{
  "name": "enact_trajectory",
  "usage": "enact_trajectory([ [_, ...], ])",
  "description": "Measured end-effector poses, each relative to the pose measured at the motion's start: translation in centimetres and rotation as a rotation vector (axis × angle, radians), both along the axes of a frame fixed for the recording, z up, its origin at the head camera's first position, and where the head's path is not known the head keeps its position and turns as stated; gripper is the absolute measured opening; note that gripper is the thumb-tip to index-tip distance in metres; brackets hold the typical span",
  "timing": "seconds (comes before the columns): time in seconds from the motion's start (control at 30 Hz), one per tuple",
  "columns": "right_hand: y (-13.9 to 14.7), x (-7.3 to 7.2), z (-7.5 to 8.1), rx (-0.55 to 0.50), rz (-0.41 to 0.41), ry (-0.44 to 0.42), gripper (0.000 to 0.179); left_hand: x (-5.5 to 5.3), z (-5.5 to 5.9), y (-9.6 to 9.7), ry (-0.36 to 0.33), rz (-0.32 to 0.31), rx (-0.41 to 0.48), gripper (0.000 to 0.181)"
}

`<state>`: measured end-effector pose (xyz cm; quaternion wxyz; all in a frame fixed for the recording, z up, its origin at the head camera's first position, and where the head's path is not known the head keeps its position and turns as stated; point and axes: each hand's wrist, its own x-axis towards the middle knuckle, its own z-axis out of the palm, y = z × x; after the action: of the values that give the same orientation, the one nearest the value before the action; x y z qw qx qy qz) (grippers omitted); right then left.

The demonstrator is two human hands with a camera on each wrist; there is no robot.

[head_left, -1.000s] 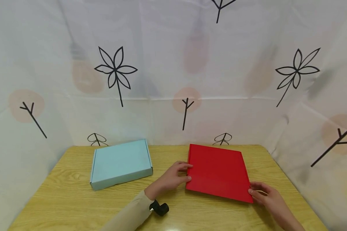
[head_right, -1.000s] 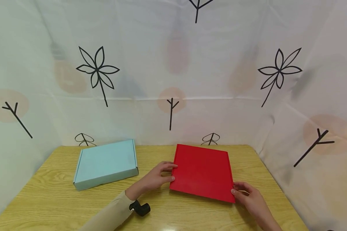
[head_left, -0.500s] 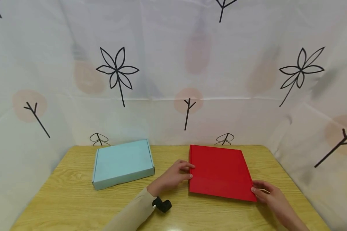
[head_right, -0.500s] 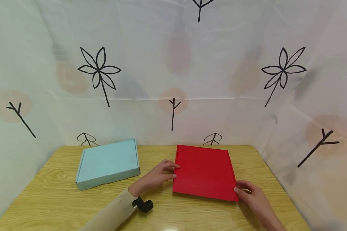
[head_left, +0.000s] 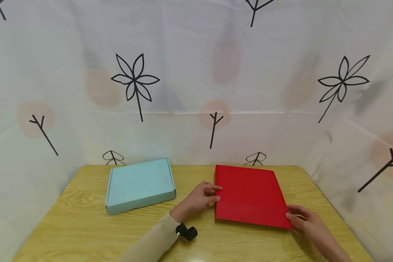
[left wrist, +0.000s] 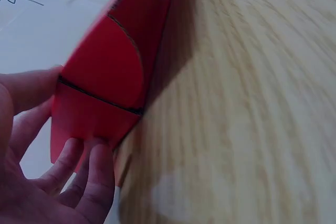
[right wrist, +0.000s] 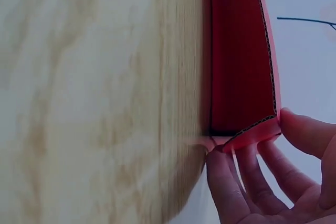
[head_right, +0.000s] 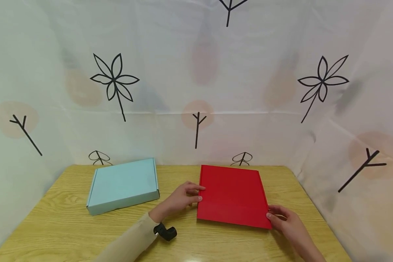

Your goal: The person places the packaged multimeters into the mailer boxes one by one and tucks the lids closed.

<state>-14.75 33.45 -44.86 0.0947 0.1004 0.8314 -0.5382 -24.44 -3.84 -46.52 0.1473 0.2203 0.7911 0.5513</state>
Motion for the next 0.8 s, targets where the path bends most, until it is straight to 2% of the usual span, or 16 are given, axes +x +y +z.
enact_trajectory([
  [0.17,0.04,0.16,0.32,-0.030,-0.015,-0.029,0.064,0.12,-0.02,0.10,0.020,0.011,0.012,0.032],
  [0.3,0.15,0.24,0.54,-0.056,-0.025,-0.042,0.066,0.08,-0.05,0.19,0.003,0.008,0.032,0.034],
  [0.57,0.23,0.27,0.63,-0.004,-0.014,-0.063,0.068,-0.09,-0.47,0.31,0.005,-0.001,0.012,0.037],
  [0.8,0.15,0.14,0.59,0.069,-0.004,-0.071,0.060,0.14,-0.23,0.14,-0.010,0.010,0.001,0.038],
])
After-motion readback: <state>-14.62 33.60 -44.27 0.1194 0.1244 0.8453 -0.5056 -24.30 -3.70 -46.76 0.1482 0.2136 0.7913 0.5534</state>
